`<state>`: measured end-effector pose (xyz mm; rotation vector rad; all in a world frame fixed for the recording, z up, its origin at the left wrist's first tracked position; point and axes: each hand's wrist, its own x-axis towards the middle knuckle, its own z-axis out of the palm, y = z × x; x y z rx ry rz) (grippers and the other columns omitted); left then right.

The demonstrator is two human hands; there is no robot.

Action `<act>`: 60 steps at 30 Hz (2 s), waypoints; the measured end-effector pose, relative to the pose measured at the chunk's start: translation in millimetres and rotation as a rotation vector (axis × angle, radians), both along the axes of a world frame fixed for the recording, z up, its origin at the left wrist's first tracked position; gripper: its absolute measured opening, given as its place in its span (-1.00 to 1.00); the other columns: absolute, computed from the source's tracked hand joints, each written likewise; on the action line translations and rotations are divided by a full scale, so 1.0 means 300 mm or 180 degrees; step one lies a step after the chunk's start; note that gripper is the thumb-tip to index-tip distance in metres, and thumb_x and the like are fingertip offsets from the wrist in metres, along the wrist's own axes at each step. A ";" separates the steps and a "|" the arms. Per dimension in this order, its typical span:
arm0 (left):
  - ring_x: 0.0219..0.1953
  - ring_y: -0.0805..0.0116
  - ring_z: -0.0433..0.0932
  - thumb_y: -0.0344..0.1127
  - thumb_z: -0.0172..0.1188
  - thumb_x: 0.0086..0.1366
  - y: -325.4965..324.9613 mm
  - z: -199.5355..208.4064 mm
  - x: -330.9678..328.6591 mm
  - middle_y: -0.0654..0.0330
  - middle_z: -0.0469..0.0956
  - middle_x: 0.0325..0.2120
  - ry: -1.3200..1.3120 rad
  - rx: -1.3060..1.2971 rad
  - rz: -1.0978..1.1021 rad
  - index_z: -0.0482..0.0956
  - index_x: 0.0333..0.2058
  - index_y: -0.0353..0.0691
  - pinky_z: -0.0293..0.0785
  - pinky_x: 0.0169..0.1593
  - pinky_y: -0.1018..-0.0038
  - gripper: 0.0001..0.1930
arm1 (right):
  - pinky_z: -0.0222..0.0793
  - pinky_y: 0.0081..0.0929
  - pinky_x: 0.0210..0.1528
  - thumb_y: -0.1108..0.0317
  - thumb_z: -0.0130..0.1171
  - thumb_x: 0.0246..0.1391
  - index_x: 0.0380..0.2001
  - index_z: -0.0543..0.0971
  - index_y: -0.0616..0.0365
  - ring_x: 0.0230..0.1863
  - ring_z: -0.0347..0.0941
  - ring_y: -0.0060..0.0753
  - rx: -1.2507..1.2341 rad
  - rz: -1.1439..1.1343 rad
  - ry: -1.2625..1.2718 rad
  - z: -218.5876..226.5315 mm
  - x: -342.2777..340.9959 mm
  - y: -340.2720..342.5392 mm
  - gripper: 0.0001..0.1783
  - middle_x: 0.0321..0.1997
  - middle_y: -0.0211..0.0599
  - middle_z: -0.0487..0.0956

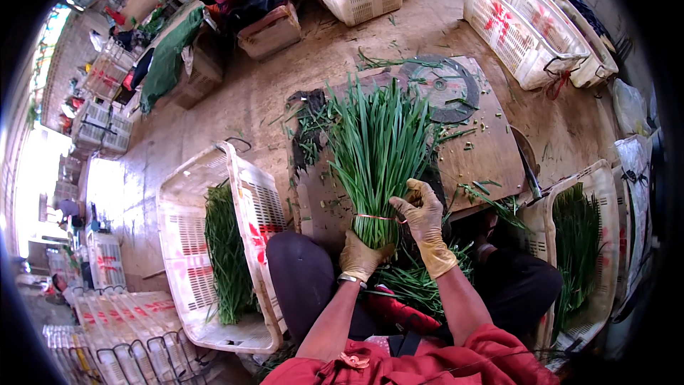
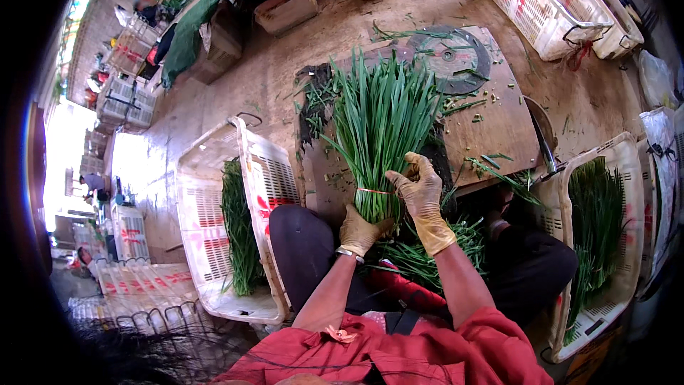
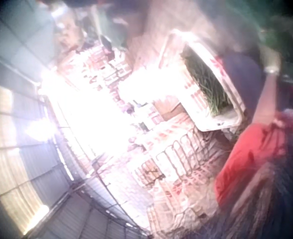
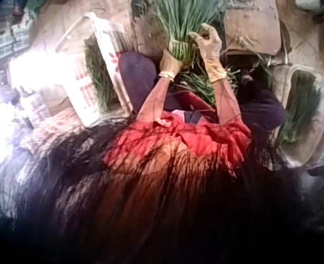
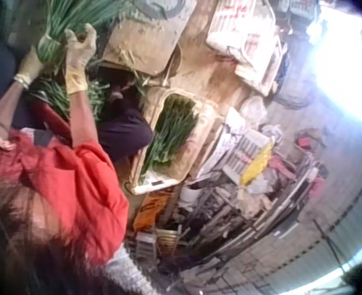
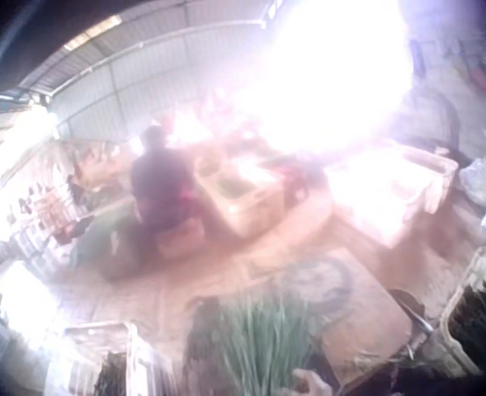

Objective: The person gathers green onions from a basket, trims the ends with a knife, and ties them into bundles using rubber bands. The finished bundles are placed into a white plastic basket.

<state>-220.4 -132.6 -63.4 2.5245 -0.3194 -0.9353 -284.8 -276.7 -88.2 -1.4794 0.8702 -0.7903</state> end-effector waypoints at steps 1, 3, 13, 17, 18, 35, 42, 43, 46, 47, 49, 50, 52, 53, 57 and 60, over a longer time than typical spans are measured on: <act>-0.12 -0.16 0.57 0.14 0.53 -0.31 0.002 -0.006 0.003 -0.22 0.56 -0.20 0.0028 -0.0009 -0.0006 0.19 0.07 -0.39 0.46 -0.02 0.14 0.06 | 0.33 -0.70 -0.43 0.44 0.49 -0.16 -0.14 0.53 0.21 -0.46 0.30 -0.74 0.0215 -0.0043 -0.0113 -0.015 0.009 -0.006 -0.53 -0.47 -0.56 0.43; -0.13 -0.16 0.57 0.14 0.53 -0.31 0.005 -0.018 0.008 -0.22 0.56 -0.20 0.0079 -0.0021 -0.0031 0.19 0.06 -0.39 0.46 -0.03 0.14 0.06 | 0.34 -0.68 -0.44 0.46 0.49 -0.18 -0.12 0.52 0.22 -0.46 0.30 -0.72 0.0653 -0.0143 -0.0341 -0.049 0.031 -0.019 -0.50 -0.48 -0.53 0.41; -0.14 -0.14 0.57 0.14 0.54 -0.35 0.010 -0.027 0.009 -0.20 0.56 -0.20 0.0012 -0.0218 -0.0014 0.23 0.02 -0.38 0.46 -0.04 0.14 0.03 | 0.34 -0.64 -0.46 0.48 0.37 -0.04 -0.41 0.63 0.27 -0.53 0.34 -0.68 0.0539 0.0658 -0.0023 -0.010 0.026 -0.088 -0.87 -0.53 -0.47 0.52; -0.14 -0.15 0.57 0.17 0.52 -0.35 0.025 -0.046 0.019 -0.18 0.55 -0.20 -0.0056 -0.0234 0.0004 0.26 -0.02 -0.36 0.46 -0.05 0.13 0.01 | 0.34 -0.66 -0.52 0.47 0.30 0.03 -0.43 0.64 0.28 -0.58 0.42 -0.64 0.1261 0.0861 -0.0898 0.111 -0.037 -0.010 -0.92 -0.54 -0.39 0.57; -0.15 -0.16 0.57 0.18 0.52 -0.35 0.019 -0.058 0.019 -0.17 0.56 -0.20 -0.0041 -0.0219 -0.0037 0.26 -0.03 -0.35 0.47 -0.06 0.12 0.00 | 0.35 -0.65 -0.51 0.41 0.34 0.01 -0.43 0.63 0.30 -0.58 0.43 -0.61 0.1333 0.0923 -0.1149 0.173 -0.082 0.008 -0.85 -0.54 -0.36 0.58; -0.25 -0.12 0.61 0.23 0.49 -0.31 0.025 -0.144 -0.027 -0.04 0.59 -0.37 -0.0491 -0.0310 -0.0359 0.29 -0.12 -0.24 0.54 -0.19 0.11 -0.11 | 0.45 -0.36 -0.50 0.28 0.38 -0.16 -0.49 0.59 0.08 -0.55 0.55 -0.20 -0.2389 0.1239 0.0137 0.094 0.096 0.077 -0.81 -0.57 -0.26 0.58; -0.15 -0.16 0.57 0.17 0.55 -0.40 0.015 -0.083 0.023 -0.18 0.57 -0.23 0.0067 -0.0236 -0.0080 0.32 -0.05 -0.37 0.46 -0.04 0.11 0.00 | 0.46 -0.40 -0.30 0.37 0.30 -0.13 -0.21 0.62 0.09 -0.40 0.56 -0.26 -0.0730 0.4025 -0.0176 0.249 -0.090 0.249 -0.69 -0.44 -0.23 0.61; -0.13 -0.14 0.57 0.20 0.54 -0.41 0.049 -0.086 0.045 -0.18 0.57 -0.22 0.0047 -0.0312 -0.0008 0.32 -0.04 -0.40 0.46 -0.03 0.13 0.03 | 0.46 -0.43 -0.26 0.28 0.31 -0.07 -0.26 0.62 0.12 -0.35 0.57 -0.16 0.0580 0.4625 0.0374 0.305 -0.113 0.243 -0.73 -0.41 -0.15 0.61; -0.07 -0.08 0.56 0.25 0.54 -0.46 0.070 -0.060 0.073 -0.19 0.57 -0.20 0.0111 -0.0647 0.0086 0.29 0.01 -0.48 0.44 0.04 0.21 0.13 | 0.48 -0.38 -0.17 0.03 0.33 0.00 -0.12 0.58 0.24 -0.24 0.61 -0.25 0.1600 0.4000 0.1462 0.335 -0.187 0.057 -0.48 -0.29 -0.14 0.67; -0.17 0.04 0.61 0.05 0.59 -0.33 0.074 -0.082 0.077 -0.10 0.59 -0.23 0.0107 -0.0658 0.0095 0.31 0.01 -0.42 0.51 -0.07 0.26 -0.01 | 0.48 -0.33 -0.14 -0.03 0.31 0.00 -0.12 0.57 0.28 -0.23 0.62 -0.25 0.1821 0.2845 0.1466 0.268 -0.216 0.039 -0.42 -0.29 -0.16 0.68; -0.29 0.26 0.62 -0.20 0.57 -0.19 0.108 -0.216 0.089 0.05 0.59 -0.29 0.0525 -0.1213 0.0463 0.33 0.01 -0.36 0.56 -0.23 0.38 -0.20 | 0.45 -0.26 -0.05 -0.18 0.28 -0.03 -0.04 0.53 0.32 -0.07 0.57 -0.23 0.0010 0.2041 0.2480 0.182 -0.177 -0.010 -0.26 -0.16 -0.08 0.65; -0.31 0.31 0.61 -0.25 0.55 -0.18 0.082 -0.225 0.062 0.08 0.59 -0.30 0.0725 -0.1636 0.0499 0.36 -0.01 -0.36 0.55 -0.25 0.41 -0.25 | 0.42 -0.26 0.00 -0.24 0.25 -0.03 0.00 0.49 0.34 0.00 0.53 -0.18 0.0080 0.1845 0.1961 0.047 -0.199 0.002 -0.18 -0.09 0.00 0.60; -0.27 0.30 0.60 -0.20 0.56 -0.22 0.049 -0.165 0.022 0.05 0.60 -0.27 0.1299 -0.2194 0.0635 0.38 -0.04 -0.38 0.53 -0.21 0.38 -0.24 | 0.35 -0.34 0.10 -0.27 0.28 -0.07 0.11 0.37 0.36 0.10 0.44 -0.25 0.0683 0.1816 0.1098 -0.042 -0.169 0.032 -0.06 0.07 0.06 0.50; -0.23 0.24 0.61 -0.11 0.58 -0.28 0.040 -0.131 0.013 0.00 0.60 -0.23 0.1667 -0.2333 0.0712 0.39 -0.05 -0.40 0.53 -0.15 0.33 -0.17 | 0.33 -0.38 0.12 -0.04 0.33 0.02 0.15 0.32 0.33 0.07 0.38 -0.40 0.1124 0.1749 0.0688 0.039 -0.120 0.057 -0.19 0.05 -0.13 0.49; -0.17 0.25 0.58 -0.20 0.59 -0.27 0.067 -0.110 0.015 0.10 0.56 -0.18 -0.0134 -0.2449 0.0118 0.28 0.07 -0.34 0.51 -0.11 0.38 -0.08 | 0.22 -0.39 0.26 0.09 0.66 -0.47 0.27 0.06 0.28 0.18 0.31 -0.38 0.1798 0.1252 -0.0580 0.094 -0.007 0.139 0.29 0.15 -0.27 0.41; 0.09 0.23 0.43 -0.15 0.49 -0.13 -0.074 0.018 0.013 0.12 0.43 0.06 0.0237 -0.3937 0.0205 0.17 0.18 -0.26 0.27 0.17 0.30 -0.08 | 0.18 -0.35 0.30 0.10 0.66 -0.54 0.29 0.07 0.21 0.24 0.28 -0.27 0.0502 0.1111 -0.0793 0.169 0.025 0.046 0.33 0.22 -0.21 0.36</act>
